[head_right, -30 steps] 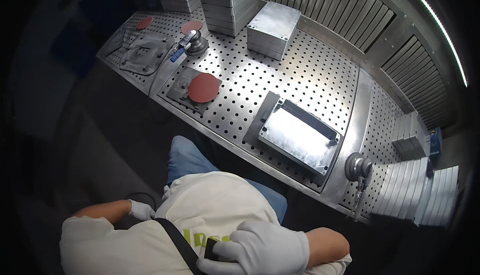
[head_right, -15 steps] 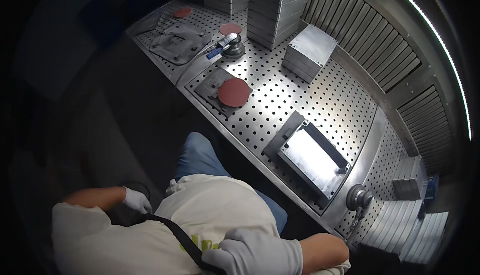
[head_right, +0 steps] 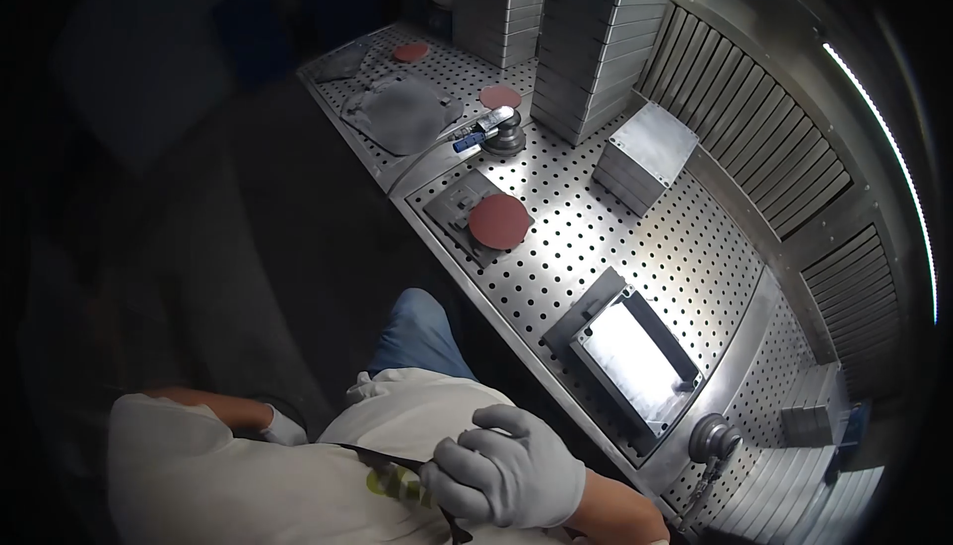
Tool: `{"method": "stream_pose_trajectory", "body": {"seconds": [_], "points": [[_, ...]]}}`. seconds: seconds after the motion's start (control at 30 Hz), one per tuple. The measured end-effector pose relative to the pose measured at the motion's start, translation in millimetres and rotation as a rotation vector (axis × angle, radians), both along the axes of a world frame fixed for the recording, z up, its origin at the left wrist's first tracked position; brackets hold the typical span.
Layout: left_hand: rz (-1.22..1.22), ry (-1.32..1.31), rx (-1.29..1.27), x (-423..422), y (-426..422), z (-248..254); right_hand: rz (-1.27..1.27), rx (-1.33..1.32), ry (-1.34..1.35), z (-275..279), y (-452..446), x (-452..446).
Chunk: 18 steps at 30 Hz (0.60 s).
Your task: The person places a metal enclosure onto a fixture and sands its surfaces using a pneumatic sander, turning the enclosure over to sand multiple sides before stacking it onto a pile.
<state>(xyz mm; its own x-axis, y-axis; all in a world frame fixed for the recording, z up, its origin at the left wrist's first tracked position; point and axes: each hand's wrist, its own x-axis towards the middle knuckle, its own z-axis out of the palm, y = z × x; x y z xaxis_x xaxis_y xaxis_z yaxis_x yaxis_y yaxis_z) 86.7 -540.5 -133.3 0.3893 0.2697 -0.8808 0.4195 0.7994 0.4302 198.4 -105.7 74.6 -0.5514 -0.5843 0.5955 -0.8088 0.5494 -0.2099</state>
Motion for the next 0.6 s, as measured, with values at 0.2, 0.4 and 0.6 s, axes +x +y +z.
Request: {"method": "stream_pose_trajectory", "body": {"seconds": [0.2, 0.4, 0.6], "points": [[0.172, -0.030, -0.082, 20.7, -28.3, -25.3, 0.127, -0.087, -0.065, -18.1, -26.8, -18.5], [0.270, 0.043, -0.186, -31.4, -19.1, -31.9, 0.190, -0.151, -0.215, -47.0, -22.8, -7.7], [-0.098, 0.133, 0.038, -76.7, 34.4, -15.6, 0.078, -0.214, -0.211, -49.7, -16.6, 20.6]]}}
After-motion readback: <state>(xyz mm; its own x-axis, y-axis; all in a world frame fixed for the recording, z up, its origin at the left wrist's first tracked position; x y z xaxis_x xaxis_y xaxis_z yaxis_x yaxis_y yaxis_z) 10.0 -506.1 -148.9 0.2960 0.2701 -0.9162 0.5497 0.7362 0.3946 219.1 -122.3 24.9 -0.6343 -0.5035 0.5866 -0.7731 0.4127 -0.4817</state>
